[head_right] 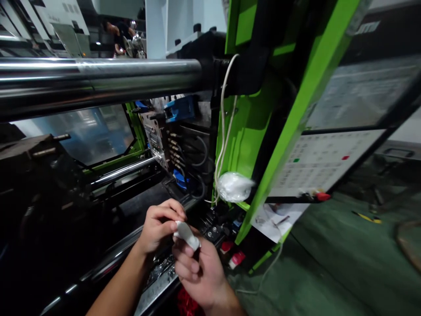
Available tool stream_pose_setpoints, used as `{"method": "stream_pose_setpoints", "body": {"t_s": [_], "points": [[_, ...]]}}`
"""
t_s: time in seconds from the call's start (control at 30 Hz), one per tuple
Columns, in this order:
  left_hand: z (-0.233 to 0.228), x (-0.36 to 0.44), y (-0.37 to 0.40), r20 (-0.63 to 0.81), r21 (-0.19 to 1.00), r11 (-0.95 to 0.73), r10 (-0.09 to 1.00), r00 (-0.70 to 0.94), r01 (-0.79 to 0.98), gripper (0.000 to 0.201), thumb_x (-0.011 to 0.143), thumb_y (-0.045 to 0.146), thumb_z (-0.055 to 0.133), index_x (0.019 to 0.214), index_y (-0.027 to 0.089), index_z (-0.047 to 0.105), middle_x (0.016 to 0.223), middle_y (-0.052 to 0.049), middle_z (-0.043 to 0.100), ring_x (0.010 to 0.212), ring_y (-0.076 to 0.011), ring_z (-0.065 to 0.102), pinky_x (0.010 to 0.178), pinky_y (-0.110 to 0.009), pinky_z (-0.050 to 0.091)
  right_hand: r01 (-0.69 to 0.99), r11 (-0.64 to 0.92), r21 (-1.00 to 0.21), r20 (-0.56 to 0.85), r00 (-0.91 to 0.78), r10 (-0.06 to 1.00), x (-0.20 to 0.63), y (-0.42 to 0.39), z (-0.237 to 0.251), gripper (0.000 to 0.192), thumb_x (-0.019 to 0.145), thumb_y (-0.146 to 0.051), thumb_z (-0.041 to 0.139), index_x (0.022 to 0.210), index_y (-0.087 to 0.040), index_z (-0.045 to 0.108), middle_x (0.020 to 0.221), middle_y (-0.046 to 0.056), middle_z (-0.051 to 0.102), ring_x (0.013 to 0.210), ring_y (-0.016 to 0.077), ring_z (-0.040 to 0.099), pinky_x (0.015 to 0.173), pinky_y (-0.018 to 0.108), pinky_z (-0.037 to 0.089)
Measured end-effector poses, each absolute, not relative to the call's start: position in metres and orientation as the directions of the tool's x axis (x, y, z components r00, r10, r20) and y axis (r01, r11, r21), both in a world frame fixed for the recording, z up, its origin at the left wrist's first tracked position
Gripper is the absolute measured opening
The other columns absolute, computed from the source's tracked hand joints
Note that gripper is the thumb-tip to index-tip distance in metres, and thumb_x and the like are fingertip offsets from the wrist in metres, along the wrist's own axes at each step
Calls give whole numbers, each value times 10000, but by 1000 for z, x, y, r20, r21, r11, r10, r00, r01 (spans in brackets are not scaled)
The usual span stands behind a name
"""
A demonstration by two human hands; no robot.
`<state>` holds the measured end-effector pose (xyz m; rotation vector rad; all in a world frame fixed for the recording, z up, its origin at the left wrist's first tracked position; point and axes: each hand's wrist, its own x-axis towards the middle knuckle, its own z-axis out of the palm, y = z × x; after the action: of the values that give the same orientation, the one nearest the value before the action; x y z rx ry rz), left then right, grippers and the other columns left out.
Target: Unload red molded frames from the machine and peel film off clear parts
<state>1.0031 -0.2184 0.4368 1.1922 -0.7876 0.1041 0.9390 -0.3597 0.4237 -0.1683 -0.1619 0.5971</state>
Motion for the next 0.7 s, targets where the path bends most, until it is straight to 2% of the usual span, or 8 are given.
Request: {"method": "stream_pose_setpoints", "body": {"t_s": [0.13,0.17,0.23,0.3,0.33,0.47,0.57,0.7], "points": [[438,1013,-219,554,813,378,-268,788,-443,85,914,291,755,921,210,777,962,-88,683,889,-222,644,811,-347,524,-513,797,-320,-94,854,512,953,-370,419,241,835,-332,808,852,-152,647,589,-74,458,392,9,267,338,112,218],[436,1018,-219,545,805,409,-219,810,-431,104,925,312,741,922,209,758,959,-85,679,892,-226,643,807,-347,525,-444,801,-401,-144,894,424,956,-373,419,273,817,-367,825,915,-166,669,616,-59,495,417,25,336,355,122,261],[432,1029,-220,499,806,430,-122,858,-407,147,935,356,728,938,209,733,944,-76,676,866,-221,639,780,-335,524,-183,751,-634,-146,982,116,962,-381,421,360,808,-413,834,1055,-196,689,744,-12,601,535,66,492,441,151,383],[428,1036,-222,436,850,361,-79,896,-382,182,930,387,736,965,208,731,924,-61,681,809,-195,627,736,-300,515,124,540,-833,17,980,-198,967,-388,427,381,817,-398,835,1128,-226,697,927,32,668,721,105,601,597,190,485],[428,1038,-223,416,876,302,-82,905,-376,191,926,392,744,975,208,738,912,-53,685,784,-181,620,716,-280,509,230,398,-888,121,953,-279,969,-390,432,370,815,-371,841,1133,-237,708,983,40,678,806,121,625,684,209,510],[429,1037,-230,426,901,153,-138,894,-406,171,928,374,746,937,204,767,856,-37,696,757,-168,629,697,-253,508,358,56,-932,334,909,-249,977,-384,452,249,819,-265,822,1059,-248,759,955,27,670,878,147,632,816,263,505],[429,1034,-233,410,908,163,-141,901,-387,145,932,352,741,947,216,786,874,-39,712,790,-179,654,730,-259,524,378,71,-923,348,899,-264,984,-374,457,117,835,-230,784,950,-223,763,868,14,637,809,136,610,723,253,491],[421,1033,-235,373,915,259,-259,891,-308,216,855,304,820,1059,240,791,1003,-53,723,889,-203,672,774,-271,542,341,149,-928,287,910,-298,989,-370,451,100,843,-254,769,913,-193,732,869,29,659,782,141,616,699,266,501]]}}
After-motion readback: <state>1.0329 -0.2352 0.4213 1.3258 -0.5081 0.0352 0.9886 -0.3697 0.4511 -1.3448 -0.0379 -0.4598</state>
